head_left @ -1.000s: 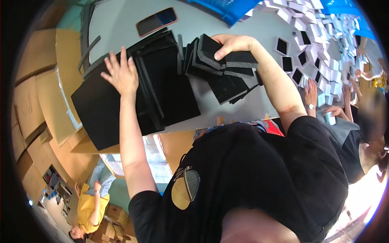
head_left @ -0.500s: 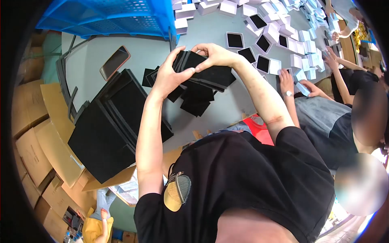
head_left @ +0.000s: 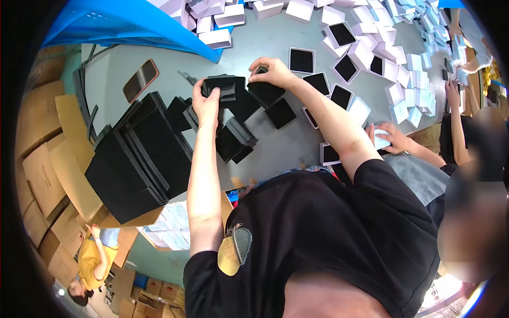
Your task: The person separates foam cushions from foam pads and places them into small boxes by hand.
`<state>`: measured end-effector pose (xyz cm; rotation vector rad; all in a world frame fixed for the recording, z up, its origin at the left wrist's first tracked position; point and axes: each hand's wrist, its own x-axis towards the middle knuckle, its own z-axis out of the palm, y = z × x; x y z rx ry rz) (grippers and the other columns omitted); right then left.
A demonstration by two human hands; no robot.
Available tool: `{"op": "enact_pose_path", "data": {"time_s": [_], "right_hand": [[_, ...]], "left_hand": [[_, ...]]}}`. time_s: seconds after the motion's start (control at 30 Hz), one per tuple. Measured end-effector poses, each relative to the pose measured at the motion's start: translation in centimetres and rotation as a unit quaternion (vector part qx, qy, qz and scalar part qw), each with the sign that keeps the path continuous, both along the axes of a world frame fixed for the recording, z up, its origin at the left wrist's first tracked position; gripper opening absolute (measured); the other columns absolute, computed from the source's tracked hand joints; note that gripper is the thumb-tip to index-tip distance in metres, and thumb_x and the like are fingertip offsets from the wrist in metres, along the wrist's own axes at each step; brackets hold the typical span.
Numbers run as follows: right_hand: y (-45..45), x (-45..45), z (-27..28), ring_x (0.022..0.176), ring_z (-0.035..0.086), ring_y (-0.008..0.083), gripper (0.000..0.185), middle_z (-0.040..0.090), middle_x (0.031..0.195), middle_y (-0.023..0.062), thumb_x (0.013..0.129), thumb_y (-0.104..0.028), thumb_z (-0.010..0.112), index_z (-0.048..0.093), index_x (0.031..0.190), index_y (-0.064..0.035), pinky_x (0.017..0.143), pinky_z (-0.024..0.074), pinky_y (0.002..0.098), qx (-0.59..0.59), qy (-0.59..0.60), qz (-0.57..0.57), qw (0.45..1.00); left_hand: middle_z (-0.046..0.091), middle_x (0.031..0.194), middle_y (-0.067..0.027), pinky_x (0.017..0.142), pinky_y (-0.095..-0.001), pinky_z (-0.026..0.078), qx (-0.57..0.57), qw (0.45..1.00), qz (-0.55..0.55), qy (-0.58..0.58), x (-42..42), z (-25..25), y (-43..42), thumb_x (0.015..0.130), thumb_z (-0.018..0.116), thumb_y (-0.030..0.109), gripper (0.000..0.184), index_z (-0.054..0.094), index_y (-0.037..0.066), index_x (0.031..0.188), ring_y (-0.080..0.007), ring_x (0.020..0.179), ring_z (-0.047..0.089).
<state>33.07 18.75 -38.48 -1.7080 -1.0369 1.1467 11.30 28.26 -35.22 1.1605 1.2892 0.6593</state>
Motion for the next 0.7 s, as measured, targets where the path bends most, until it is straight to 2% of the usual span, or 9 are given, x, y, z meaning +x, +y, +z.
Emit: {"op": "enact_pose_path", "data": {"time_s": [0.1,0.13,0.23,0.3,0.37,0.4,0.5,0.63,0.7], "right_hand": [[0.1,-0.7,1.0,0.093,0.068,0.0237,0.048,0.071,0.09,0.0044,0.068,-0.032,0.086,0.068,0.107,-0.0097,0.084,0.0514,0.0351,0.01,-0.111,0.163,0.98],[0.1,-0.9,2.5,0.1,0.064,0.0284,0.046,0.07,0.101,0.0087,0.071,-0.025,0.081,0.066,0.112,-0.0097,0.089,0.0502,0.0366,-0.006,-0.131,0.211,0.969],[0.4,-0.9,2.5,0.114,0.058,0.0299,0.05,0.062,0.119,0.0123,0.075,-0.014,0.072,0.06,0.123,-0.0067,0.1,0.0455,0.0365,0.115,-0.187,0.168,0.961],[1.5,-0.1,4.5,0.137,0.04,0.0252,0.068,0.048,0.143,0.0131,0.076,-0.01,0.065,0.047,0.142,-0.0109,0.114,0.0292,0.0361,0.041,0.113,0.146,0.982],[2.5,-0.9,7.5,0.142,0.032,0.0252,0.079,0.042,0.149,0.013,0.078,-0.017,0.07,0.036,0.15,-0.0134,0.116,0.0243,0.0364,0.048,0.175,0.133,0.974],[3.0,-1.9,7.7,0.143,0.029,0.028,0.091,0.039,0.151,0.0132,0.076,-0.028,0.077,0.029,0.153,-0.0144,0.116,0.0246,0.0388,0.044,0.102,0.165,0.98],[4.0,-3.3,6.3,0.129,0.047,0.0293,0.096,0.049,0.141,0.0161,0.067,-0.038,0.086,0.04,0.147,-0.0103,0.109,0.0365,0.0403,0.029,0.089,0.239,0.966],[3.2,-4.5,5.9,0.113,0.057,0.0174,0.073,0.063,0.121,0.0085,0.069,-0.015,0.087,0.052,0.132,-0.0049,0.096,0.0472,0.0333,0.027,0.193,0.118,0.974],[2.6,-5.1,6.4,0.11,0.057,0.0133,0.066,0.063,0.116,0.0043,0.071,-0.005,0.084,0.053,0.128,-0.0008,0.096,0.0464,0.0303,0.038,0.221,0.049,0.973]], "left_hand": [[0.064,0.111,-0.0089,0.082,-0.0279,0.051,0.088,0.987,-0.124,0.049,-0.2,1.7,-0.3,0.078,0.069,0.001,0.052,0.056,0.008,0.127,-0.0154,0.095,0.063],[0.062,0.115,-0.0103,0.083,-0.0279,0.052,0.001,0.994,-0.111,0.021,0.0,3.8,-0.5,0.077,0.071,-0.002,0.056,0.055,0.008,0.13,-0.0155,0.098,0.062],[0.059,0.124,-0.0088,0.095,-0.0291,0.047,0.029,0.989,-0.14,0.029,-1.1,6.4,-0.6,0.077,0.07,-0.006,0.063,0.052,0.009,0.136,-0.0168,0.109,0.059],[0.059,0.123,-0.0106,0.089,-0.0288,0.051,-0.003,0.989,-0.144,-0.043,-1.6,6.2,-0.6,0.075,0.07,-0.009,0.065,0.051,0.007,0.135,-0.0169,0.105,0.062],[0.056,0.129,-0.0104,0.095,-0.0292,0.047,-0.009,0.985,-0.16,-0.061,-1.6,6.6,-0.9,0.075,0.073,-0.006,0.067,0.05,0.007,0.137,-0.0162,0.113,0.058],[0.055,0.131,-0.0099,0.097,-0.0285,0.045,0.013,0.984,-0.172,-0.047,-1.7,6.0,-0.8,0.076,0.074,-0.002,0.067,0.049,0.007,0.138,-0.0158,0.115,0.056],[0.057,0.131,-0.0071,0.098,-0.0249,0.041,-0.07,0.984,-0.126,-0.102,-1.6,5.5,-0.4,0.09,0.069,0.012,0.048,0.055,0.005,0.134,-0.0139,0.117,0.053],[0.069,0.113,-0.0097,0.093,-0.0262,0.048,0.01,0.993,0.033,-0.115,-0.4,5.2,0.5,0.099,0.055,0.009,0.025,0.064,-0.001,0.12,-0.0116,0.091,0.062],[0.067,0.108,-0.0126,0.098,-0.029,0.047,-0.087,0.98,0.108,-0.145,0.3,6.2,1.2,0.098,0.051,0.002,0.029,0.058,-0.005,0.126,-0.0117,0.075,0.057]]}}
